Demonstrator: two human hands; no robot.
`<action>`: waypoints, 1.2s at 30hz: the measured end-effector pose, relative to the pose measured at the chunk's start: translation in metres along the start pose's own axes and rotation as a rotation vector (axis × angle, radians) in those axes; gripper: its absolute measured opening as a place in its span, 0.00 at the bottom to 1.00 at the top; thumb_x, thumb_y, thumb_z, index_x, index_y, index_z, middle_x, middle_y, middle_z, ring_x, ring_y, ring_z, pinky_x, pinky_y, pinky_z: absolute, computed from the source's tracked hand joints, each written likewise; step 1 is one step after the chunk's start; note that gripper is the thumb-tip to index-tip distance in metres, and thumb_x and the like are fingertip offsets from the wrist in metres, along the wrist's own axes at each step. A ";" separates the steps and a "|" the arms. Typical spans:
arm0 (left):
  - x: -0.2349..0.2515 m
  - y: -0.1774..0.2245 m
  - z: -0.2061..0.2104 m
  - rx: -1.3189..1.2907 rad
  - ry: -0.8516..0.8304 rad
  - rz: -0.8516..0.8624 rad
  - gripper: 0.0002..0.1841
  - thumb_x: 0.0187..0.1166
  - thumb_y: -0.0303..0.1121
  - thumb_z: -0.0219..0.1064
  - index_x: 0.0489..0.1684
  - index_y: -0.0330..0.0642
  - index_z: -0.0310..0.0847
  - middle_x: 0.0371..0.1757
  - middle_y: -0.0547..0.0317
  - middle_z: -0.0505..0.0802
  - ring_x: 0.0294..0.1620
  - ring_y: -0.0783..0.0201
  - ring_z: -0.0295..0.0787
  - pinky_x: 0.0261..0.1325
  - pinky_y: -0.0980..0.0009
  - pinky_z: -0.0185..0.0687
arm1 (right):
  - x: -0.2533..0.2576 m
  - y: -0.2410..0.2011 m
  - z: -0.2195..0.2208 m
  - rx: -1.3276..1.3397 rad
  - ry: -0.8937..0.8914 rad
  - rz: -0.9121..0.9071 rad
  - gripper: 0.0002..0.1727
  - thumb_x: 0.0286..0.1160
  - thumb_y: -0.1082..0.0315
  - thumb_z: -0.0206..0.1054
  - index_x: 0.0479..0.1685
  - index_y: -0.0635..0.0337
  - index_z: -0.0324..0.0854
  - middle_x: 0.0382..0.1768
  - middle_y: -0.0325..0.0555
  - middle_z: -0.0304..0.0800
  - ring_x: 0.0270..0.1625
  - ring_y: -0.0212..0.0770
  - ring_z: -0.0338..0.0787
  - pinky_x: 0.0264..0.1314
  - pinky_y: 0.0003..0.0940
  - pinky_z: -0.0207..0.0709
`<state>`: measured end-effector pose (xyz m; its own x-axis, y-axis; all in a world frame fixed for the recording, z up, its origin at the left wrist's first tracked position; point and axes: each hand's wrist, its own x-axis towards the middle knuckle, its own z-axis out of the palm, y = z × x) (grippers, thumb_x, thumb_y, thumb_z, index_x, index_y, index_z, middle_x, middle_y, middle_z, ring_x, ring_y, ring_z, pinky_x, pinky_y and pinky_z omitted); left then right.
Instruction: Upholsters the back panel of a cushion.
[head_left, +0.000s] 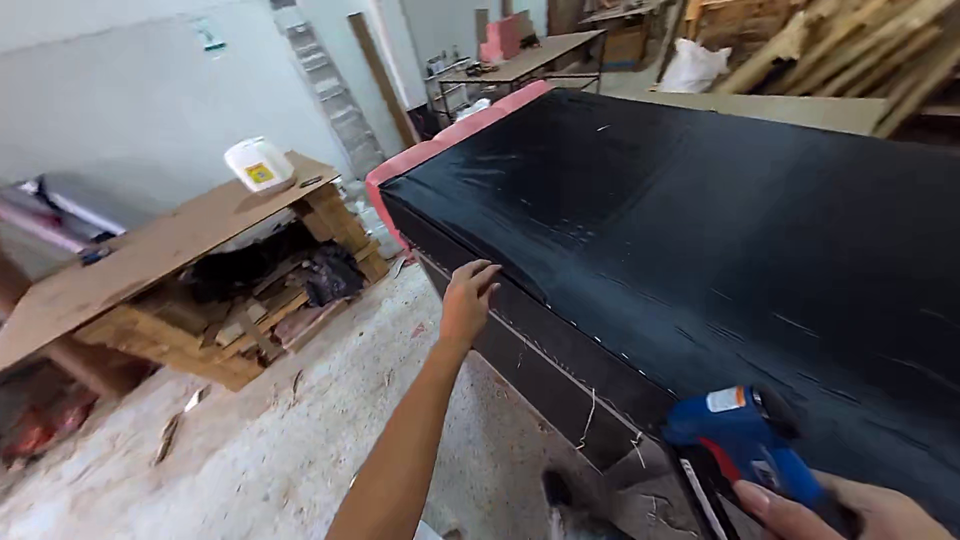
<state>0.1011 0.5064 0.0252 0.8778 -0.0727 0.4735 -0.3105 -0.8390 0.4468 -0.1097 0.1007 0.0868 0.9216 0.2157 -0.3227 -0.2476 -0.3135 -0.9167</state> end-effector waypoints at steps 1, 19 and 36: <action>0.024 -0.023 0.007 0.000 -0.065 0.071 0.16 0.80 0.34 0.73 0.64 0.53 0.91 0.73 0.57 0.88 0.79 0.54 0.79 0.82 0.50 0.74 | 0.014 -0.003 0.015 -0.009 0.005 0.013 0.20 0.82 0.51 0.69 0.46 0.64 0.85 0.26 0.49 0.91 0.24 0.48 0.92 0.30 0.53 0.91; 0.153 -0.133 0.057 -0.350 -0.484 0.914 0.06 0.79 0.24 0.68 0.40 0.43 0.92 0.45 0.59 0.92 0.51 0.63 0.89 0.58 0.67 0.88 | 0.155 -0.081 0.226 0.331 0.810 0.329 0.26 0.74 0.40 0.73 0.45 0.57 0.84 0.19 0.49 0.87 0.16 0.50 0.88 0.20 0.50 0.90; 0.183 -0.137 0.057 -0.295 -0.679 1.181 0.02 0.71 0.20 0.70 0.34 0.33 0.87 0.35 0.48 0.88 0.42 0.49 0.89 0.45 0.58 0.88 | 0.268 -0.164 0.292 0.189 1.184 0.522 0.24 0.79 0.42 0.66 0.38 0.55 0.86 0.17 0.49 0.85 0.14 0.48 0.85 0.18 0.44 0.87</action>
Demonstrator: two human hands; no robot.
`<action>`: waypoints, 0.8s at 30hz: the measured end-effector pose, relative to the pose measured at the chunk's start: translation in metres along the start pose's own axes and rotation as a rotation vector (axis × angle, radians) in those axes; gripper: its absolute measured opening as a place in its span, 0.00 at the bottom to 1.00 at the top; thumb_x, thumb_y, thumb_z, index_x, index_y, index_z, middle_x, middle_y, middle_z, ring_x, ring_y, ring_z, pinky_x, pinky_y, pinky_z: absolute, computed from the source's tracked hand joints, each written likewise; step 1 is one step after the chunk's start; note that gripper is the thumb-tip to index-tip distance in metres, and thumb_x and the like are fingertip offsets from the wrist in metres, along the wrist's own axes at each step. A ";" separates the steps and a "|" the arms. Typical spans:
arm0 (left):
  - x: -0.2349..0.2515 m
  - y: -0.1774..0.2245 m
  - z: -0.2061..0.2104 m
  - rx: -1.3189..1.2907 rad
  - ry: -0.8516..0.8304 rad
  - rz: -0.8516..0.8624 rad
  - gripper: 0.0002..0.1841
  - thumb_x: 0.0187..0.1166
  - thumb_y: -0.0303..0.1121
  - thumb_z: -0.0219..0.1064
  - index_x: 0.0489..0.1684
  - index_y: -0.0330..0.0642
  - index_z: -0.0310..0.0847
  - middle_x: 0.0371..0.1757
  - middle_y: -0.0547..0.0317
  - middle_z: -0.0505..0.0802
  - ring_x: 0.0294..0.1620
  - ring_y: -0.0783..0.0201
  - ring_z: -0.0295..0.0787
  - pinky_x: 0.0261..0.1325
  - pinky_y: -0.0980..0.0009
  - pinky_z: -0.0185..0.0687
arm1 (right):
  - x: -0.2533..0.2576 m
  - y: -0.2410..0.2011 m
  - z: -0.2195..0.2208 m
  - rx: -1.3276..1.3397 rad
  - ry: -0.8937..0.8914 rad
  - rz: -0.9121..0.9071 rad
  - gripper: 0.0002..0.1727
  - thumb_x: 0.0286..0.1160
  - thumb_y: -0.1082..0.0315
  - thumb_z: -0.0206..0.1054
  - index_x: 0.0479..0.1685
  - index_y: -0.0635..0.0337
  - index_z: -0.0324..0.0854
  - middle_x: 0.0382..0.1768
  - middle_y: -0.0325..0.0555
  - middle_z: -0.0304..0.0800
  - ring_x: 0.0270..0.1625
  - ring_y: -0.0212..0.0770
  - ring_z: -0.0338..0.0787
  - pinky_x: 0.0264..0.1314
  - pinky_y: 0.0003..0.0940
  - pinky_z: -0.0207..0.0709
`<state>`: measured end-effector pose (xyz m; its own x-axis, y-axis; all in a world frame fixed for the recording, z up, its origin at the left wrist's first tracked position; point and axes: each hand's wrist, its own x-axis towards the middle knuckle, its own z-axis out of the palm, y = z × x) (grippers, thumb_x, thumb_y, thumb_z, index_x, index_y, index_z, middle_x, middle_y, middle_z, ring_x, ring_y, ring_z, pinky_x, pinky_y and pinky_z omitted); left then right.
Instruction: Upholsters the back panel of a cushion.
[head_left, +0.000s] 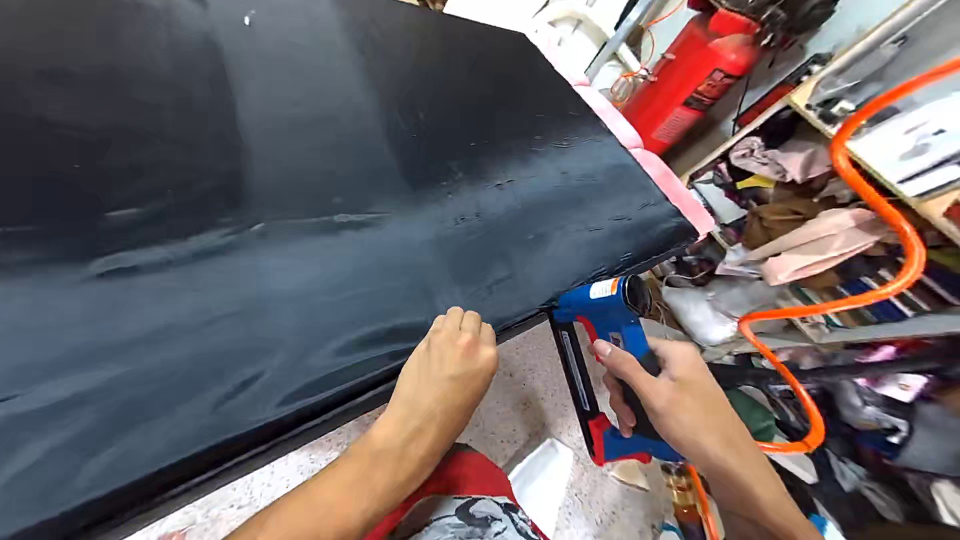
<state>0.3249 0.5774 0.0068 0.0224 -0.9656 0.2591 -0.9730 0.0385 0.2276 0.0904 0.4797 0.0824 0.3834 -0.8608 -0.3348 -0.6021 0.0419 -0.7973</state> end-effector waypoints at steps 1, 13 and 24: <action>0.002 0.000 0.001 0.031 -0.016 0.013 0.02 0.72 0.21 0.69 0.35 0.32 0.87 0.36 0.47 0.88 0.42 0.48 0.89 0.44 0.58 0.88 | 0.004 -0.004 -0.001 -0.034 0.002 0.016 0.23 0.79 0.42 0.66 0.37 0.55 0.87 0.17 0.49 0.85 0.14 0.48 0.86 0.18 0.44 0.87; 0.003 -0.006 0.002 0.039 -0.033 -0.021 0.04 0.76 0.21 0.64 0.39 0.28 0.83 0.33 0.43 0.86 0.39 0.45 0.89 0.40 0.57 0.87 | 0.009 -0.024 0.012 -0.153 0.016 0.192 0.26 0.76 0.39 0.69 0.31 0.54 0.85 0.15 0.47 0.84 0.14 0.44 0.85 0.20 0.38 0.87; 0.002 0.001 0.006 0.120 0.037 0.097 0.10 0.78 0.19 0.58 0.33 0.26 0.86 0.32 0.43 0.86 0.37 0.45 0.88 0.36 0.57 0.82 | -0.002 -0.039 0.027 -0.199 -0.081 0.208 0.26 0.76 0.36 0.67 0.30 0.50 0.85 0.15 0.43 0.86 0.15 0.40 0.87 0.20 0.36 0.87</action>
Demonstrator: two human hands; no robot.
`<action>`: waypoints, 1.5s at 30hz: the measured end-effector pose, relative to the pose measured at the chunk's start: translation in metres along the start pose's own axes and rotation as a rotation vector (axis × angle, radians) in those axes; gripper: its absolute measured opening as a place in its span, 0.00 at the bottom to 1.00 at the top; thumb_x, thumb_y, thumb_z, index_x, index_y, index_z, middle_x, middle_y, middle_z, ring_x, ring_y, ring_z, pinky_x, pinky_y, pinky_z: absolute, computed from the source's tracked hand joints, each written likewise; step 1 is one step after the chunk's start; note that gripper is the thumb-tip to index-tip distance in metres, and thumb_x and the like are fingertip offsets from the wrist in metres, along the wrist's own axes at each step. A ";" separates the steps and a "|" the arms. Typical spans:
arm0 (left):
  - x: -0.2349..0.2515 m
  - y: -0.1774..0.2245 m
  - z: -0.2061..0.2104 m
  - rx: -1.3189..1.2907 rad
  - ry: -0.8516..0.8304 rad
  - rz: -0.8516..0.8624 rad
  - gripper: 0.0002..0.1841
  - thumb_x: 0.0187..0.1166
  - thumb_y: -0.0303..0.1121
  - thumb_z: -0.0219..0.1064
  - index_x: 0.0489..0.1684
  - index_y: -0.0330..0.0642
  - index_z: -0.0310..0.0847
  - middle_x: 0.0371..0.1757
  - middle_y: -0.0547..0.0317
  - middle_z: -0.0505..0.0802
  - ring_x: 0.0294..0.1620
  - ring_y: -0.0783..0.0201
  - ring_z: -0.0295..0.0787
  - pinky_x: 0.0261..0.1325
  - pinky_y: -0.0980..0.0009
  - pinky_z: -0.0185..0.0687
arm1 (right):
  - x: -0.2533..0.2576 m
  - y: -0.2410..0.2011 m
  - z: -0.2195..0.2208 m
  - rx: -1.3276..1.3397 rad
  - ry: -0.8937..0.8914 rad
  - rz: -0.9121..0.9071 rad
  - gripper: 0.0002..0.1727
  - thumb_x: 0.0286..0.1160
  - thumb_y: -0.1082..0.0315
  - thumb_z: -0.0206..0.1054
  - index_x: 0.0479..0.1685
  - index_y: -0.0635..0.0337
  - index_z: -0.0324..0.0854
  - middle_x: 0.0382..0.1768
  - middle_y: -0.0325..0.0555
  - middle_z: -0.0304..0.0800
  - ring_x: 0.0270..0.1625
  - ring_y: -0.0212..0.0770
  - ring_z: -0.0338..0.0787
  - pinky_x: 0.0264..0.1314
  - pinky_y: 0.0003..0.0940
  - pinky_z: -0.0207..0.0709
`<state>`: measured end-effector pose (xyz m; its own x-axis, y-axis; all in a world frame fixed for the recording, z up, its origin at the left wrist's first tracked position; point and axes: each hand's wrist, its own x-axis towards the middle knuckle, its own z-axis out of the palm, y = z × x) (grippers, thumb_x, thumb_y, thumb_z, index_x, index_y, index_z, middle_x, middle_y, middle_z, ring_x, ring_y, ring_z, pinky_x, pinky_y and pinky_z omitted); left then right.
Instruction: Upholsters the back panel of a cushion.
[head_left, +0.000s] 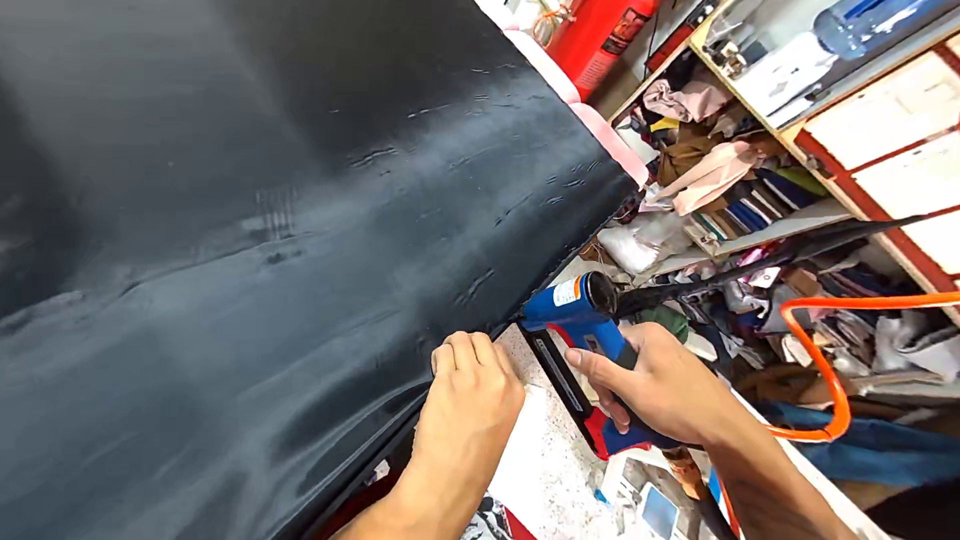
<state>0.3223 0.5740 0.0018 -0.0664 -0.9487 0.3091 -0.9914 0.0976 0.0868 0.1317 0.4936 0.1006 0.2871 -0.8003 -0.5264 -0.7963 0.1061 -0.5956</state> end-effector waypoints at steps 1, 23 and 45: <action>0.000 0.000 0.000 0.002 0.006 0.011 0.10 0.78 0.19 0.58 0.33 0.26 0.86 0.32 0.43 0.86 0.37 0.45 0.88 0.36 0.58 0.82 | -0.003 -0.002 0.004 -0.020 -0.017 0.007 0.25 0.77 0.36 0.66 0.30 0.48 0.85 0.15 0.41 0.86 0.15 0.39 0.88 0.21 0.35 0.87; -0.095 -0.081 -0.048 -0.145 -0.002 -0.186 0.05 0.74 0.21 0.64 0.29 0.38 0.83 0.30 0.51 0.84 0.36 0.49 0.84 0.39 0.55 0.79 | -0.044 0.013 0.040 0.271 0.069 -0.197 0.25 0.78 0.40 0.70 0.47 0.56 0.89 0.16 0.47 0.85 0.13 0.47 0.85 0.14 0.44 0.88; -0.096 -0.078 -0.048 -0.023 -0.047 0.109 0.11 0.80 0.18 0.55 0.31 0.33 0.82 0.30 0.47 0.85 0.34 0.49 0.84 0.42 0.55 0.77 | -0.034 -0.024 0.052 0.061 0.077 -0.065 0.26 0.76 0.38 0.69 0.32 0.54 0.86 0.15 0.50 0.84 0.13 0.48 0.86 0.18 0.43 0.88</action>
<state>0.4116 0.6714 0.0105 -0.1798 -0.9452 0.2727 -0.9752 0.2076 0.0768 0.1689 0.5492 0.1010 0.2933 -0.8494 -0.4388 -0.7426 0.0867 -0.6641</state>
